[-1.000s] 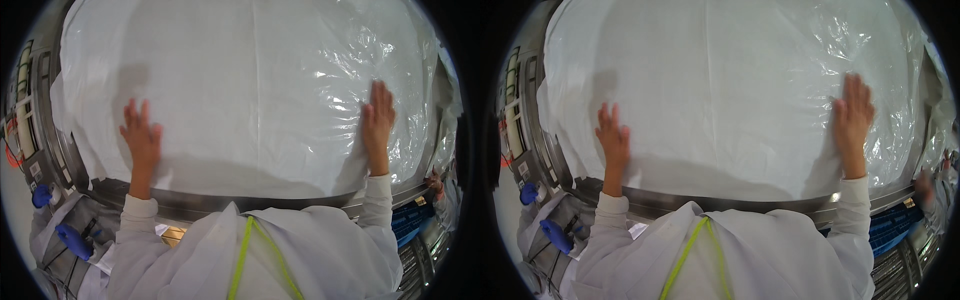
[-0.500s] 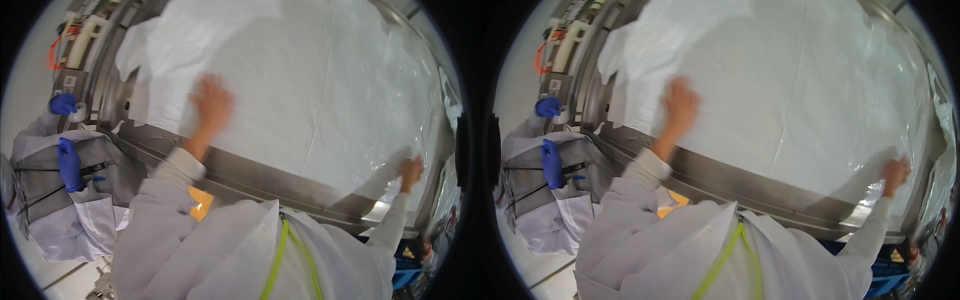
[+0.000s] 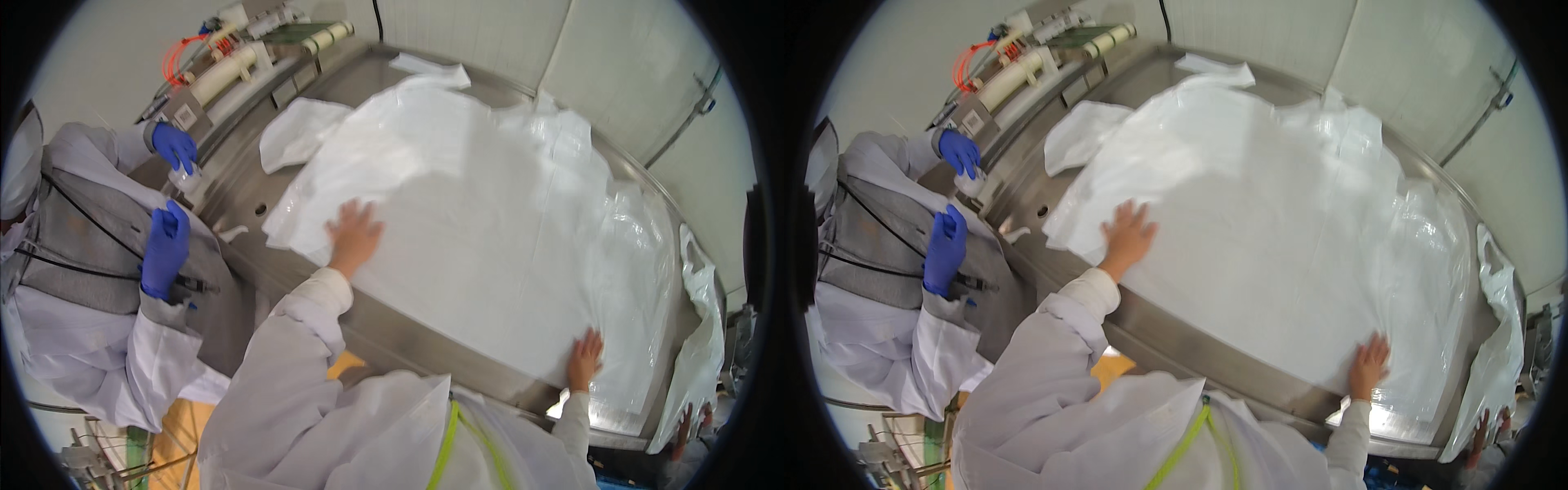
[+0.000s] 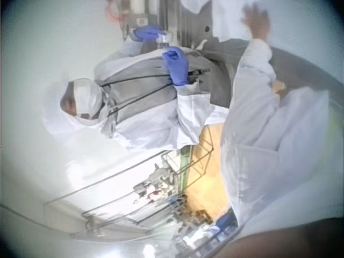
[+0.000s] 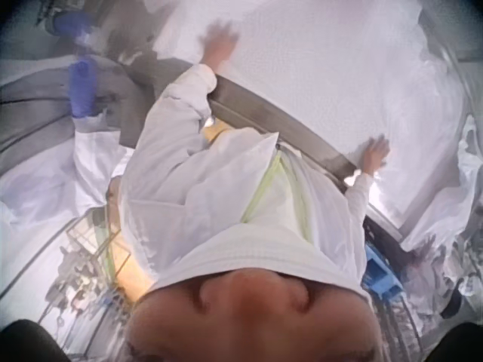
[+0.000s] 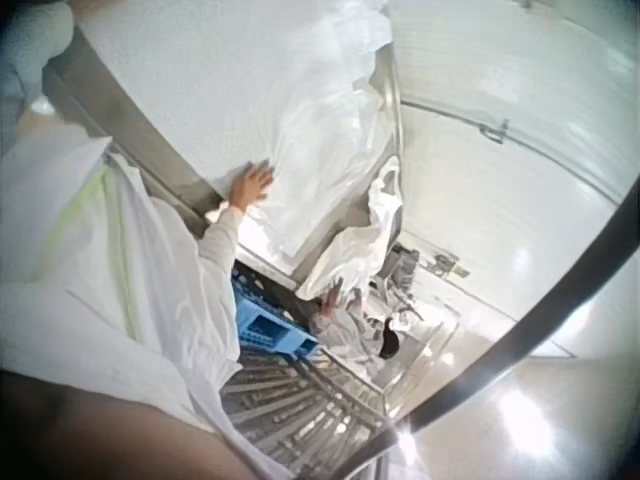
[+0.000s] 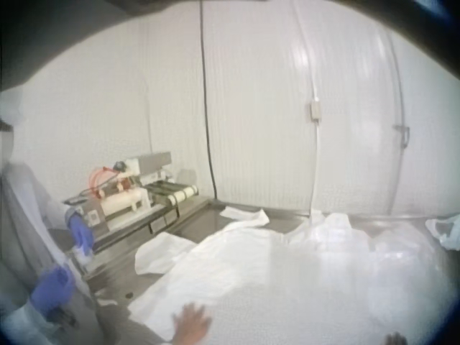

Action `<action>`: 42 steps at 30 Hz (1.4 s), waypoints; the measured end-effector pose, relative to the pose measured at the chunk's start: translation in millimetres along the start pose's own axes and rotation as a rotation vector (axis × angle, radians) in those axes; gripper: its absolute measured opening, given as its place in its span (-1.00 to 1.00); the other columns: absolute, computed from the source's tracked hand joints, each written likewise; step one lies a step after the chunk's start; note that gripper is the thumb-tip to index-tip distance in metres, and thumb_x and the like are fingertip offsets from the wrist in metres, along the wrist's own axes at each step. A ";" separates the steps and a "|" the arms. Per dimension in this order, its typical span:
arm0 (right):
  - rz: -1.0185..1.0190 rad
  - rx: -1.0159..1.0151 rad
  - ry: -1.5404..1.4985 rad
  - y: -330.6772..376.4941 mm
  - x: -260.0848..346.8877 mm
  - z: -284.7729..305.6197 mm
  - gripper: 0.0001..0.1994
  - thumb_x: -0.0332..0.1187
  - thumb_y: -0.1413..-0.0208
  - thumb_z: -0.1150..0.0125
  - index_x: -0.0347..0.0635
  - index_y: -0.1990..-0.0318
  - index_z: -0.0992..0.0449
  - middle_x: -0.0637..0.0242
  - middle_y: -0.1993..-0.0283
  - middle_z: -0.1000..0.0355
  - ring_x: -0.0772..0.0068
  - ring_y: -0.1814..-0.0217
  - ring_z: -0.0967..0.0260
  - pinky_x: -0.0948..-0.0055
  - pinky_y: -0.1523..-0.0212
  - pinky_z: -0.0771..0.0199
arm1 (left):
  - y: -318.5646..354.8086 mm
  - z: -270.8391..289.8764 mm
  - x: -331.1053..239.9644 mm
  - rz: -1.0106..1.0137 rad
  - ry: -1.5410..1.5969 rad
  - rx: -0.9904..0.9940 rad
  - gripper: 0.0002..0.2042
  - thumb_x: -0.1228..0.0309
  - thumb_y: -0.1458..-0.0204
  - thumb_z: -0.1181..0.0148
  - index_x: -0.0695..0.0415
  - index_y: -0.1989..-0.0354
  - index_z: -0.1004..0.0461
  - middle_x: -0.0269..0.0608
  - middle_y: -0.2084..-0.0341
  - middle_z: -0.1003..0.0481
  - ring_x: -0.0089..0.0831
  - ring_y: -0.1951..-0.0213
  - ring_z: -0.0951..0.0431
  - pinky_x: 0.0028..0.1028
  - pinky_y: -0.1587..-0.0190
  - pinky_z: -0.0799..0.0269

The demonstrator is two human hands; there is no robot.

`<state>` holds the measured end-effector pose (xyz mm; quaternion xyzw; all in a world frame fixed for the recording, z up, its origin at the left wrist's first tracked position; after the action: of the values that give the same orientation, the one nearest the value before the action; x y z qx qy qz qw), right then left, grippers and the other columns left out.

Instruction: The person cuts a large white plastic sheet on a stainless steel table using scissors, then smooths and folds the sheet. Another person in a lab coat assists by handing over tools and handling other sheets nearby.

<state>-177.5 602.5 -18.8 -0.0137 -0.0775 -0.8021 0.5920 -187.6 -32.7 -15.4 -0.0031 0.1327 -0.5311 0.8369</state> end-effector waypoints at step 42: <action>0.292 0.054 -0.051 35.9 198.6 -4.1 -0.47 -0.15 -0.03 -0.04 -0.10 -0.17 -0.21 0.07 -0.27 -0.04 -0.06 -0.36 0.13 -0.22 -0.21 0.08 | 64.9 -15.4 -298.0 -1.243 0.253 0.159 -0.27 0.23 0.09 -0.22 -0.21 -0.30 -0.02 -0.09 -0.31 0.09 -0.05 -0.31 0.08 0.21 -0.15 0.05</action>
<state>-202.3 403.5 3.6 -0.0293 -0.1110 -0.7044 0.7005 -252.8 262.8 25.4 0.0451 0.1640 -0.9218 0.3483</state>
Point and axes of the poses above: each hand's wrist, its own y-axis away from the middle knuckle, its own z-axis out of the back of the hand, x = y × z, the point moved 8 cm from there along -y, towards the middle knuckle
